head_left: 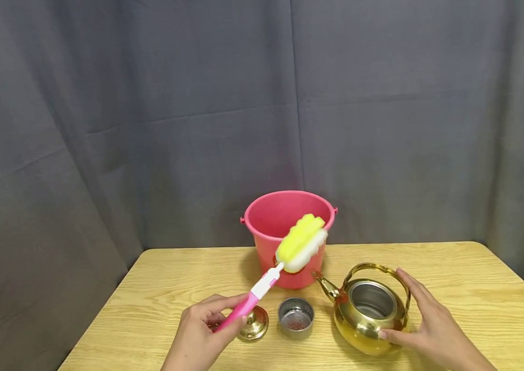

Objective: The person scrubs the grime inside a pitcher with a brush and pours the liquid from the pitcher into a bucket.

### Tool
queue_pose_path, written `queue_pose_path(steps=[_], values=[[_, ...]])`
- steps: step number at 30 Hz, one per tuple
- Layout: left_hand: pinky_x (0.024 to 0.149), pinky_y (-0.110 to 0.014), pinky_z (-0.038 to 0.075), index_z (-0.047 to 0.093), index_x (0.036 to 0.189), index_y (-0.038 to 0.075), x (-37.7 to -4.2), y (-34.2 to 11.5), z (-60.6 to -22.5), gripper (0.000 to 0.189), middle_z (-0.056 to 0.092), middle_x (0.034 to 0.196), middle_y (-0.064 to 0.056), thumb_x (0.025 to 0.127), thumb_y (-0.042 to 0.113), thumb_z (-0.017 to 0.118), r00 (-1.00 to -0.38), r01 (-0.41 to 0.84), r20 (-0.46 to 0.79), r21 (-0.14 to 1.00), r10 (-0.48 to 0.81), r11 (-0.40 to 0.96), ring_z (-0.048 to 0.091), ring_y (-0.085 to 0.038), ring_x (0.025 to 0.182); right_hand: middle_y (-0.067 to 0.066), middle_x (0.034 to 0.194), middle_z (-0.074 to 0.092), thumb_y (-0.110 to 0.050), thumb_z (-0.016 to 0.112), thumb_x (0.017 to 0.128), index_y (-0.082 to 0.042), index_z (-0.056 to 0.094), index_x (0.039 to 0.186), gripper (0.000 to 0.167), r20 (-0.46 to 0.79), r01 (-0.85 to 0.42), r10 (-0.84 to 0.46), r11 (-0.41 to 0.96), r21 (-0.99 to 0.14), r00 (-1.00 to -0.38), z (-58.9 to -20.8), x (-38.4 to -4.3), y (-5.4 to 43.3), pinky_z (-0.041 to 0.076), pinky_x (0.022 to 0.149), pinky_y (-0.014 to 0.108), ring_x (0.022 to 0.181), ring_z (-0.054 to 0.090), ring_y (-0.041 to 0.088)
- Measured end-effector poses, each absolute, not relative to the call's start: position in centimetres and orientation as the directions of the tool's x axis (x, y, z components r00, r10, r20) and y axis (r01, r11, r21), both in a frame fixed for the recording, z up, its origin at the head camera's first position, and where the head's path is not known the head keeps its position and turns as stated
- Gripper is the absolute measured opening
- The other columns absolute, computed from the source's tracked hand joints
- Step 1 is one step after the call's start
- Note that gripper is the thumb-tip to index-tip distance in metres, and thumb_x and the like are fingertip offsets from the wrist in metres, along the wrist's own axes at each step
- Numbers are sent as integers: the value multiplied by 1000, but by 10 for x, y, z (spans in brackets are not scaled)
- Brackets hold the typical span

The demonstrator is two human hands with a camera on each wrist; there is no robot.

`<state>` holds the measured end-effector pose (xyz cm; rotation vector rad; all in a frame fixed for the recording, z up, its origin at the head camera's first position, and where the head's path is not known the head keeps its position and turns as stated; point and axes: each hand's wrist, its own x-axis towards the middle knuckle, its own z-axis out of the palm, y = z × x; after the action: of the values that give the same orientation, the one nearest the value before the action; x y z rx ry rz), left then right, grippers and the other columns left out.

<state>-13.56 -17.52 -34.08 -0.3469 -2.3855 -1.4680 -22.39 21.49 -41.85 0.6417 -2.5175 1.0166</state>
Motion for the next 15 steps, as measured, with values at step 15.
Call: queue_pose_path(steps=[15], values=[[43,-22,36,75,111,13,-138,-208,-346,31,68,99,-5,81,7,78,-901,184,328,883,-285,433,61,-14,56,22,149,32,-40,90,64,-21,21,155,115,464,-522,-280,645,-557,-841,-421,-226,216,33,87,72,128,35,49]])
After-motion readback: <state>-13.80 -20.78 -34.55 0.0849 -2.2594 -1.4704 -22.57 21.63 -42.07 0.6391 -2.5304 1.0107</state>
